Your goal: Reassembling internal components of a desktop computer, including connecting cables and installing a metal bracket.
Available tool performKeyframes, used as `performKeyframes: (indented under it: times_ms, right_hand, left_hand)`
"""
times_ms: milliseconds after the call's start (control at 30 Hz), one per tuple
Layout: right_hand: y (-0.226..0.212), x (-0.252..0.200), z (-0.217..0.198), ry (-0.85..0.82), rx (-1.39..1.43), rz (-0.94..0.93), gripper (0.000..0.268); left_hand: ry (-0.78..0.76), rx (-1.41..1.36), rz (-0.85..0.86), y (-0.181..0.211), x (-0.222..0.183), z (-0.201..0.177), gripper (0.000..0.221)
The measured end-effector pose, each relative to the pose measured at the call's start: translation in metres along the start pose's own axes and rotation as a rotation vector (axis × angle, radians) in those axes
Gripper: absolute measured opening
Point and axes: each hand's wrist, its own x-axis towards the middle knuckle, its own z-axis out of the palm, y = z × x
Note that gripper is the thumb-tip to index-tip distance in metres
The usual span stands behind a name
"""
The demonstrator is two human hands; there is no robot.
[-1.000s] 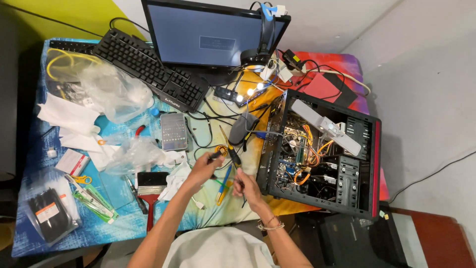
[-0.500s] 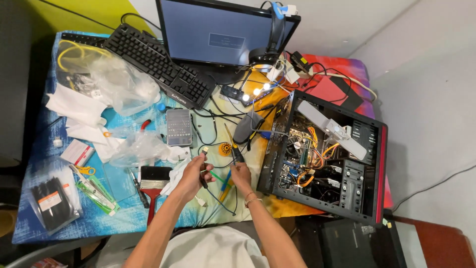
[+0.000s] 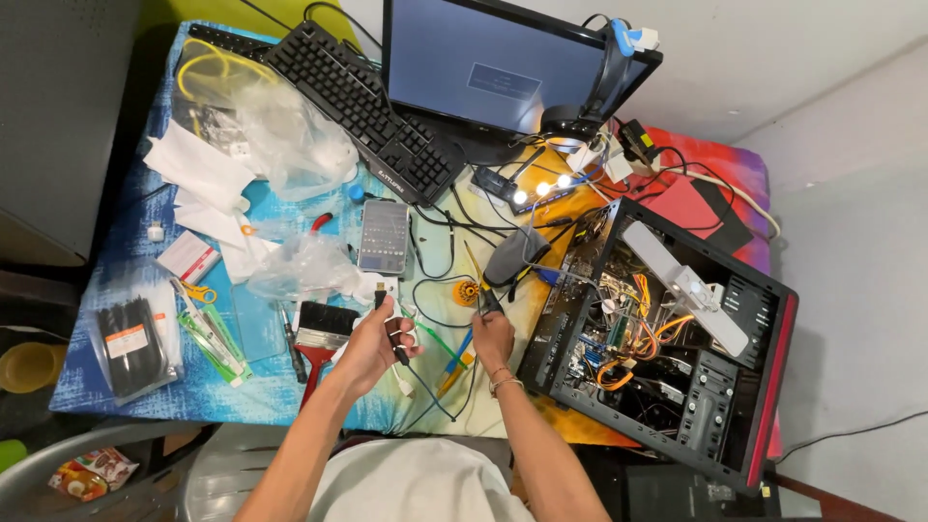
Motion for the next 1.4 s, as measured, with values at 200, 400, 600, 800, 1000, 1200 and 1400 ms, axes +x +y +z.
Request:
performKeyframes:
  times_ms: [200,400,600,800,1000,1200,1400]
  right_hand:
    - [0.009,0.015,-0.013,0.073,0.342,-0.013,0.030]
    - [-0.026,-0.003,-0.039,0.006,0.504,-0.047,0.025]
    - [-0.065,-0.016,-0.046,-0.184,0.606,-0.217,0.020]
    - [-0.112,-0.038,-0.051,-0.394,0.596,-0.249,0.015]
    - [-0.142,-0.063,-0.047,-0.601,0.546,-0.309,0.013]
    - [-0.163,-0.069,-0.046,-0.816,0.377,-0.371,0.022]
    - [-0.157,-0.049,-0.059,-0.778,0.401,-0.225,0.025]
  left_hand:
    - [-0.031,-0.013,-0.043,-0.003,0.022,-0.003,0.032]
    - [-0.067,0.022,-0.084,-0.004,0.036,-0.001,0.030]
    - [-0.100,0.099,-0.072,0.020,0.027,0.019,0.037]
    - [-0.152,0.144,0.005,0.051,0.028,0.031,0.052]
    - [-0.091,0.392,0.069,0.065,0.044,0.007,0.078]
    - [-0.096,0.484,0.079,0.090,0.033,0.022,0.086]
    - [-0.072,0.502,0.159,0.083,0.065,0.016,0.049]
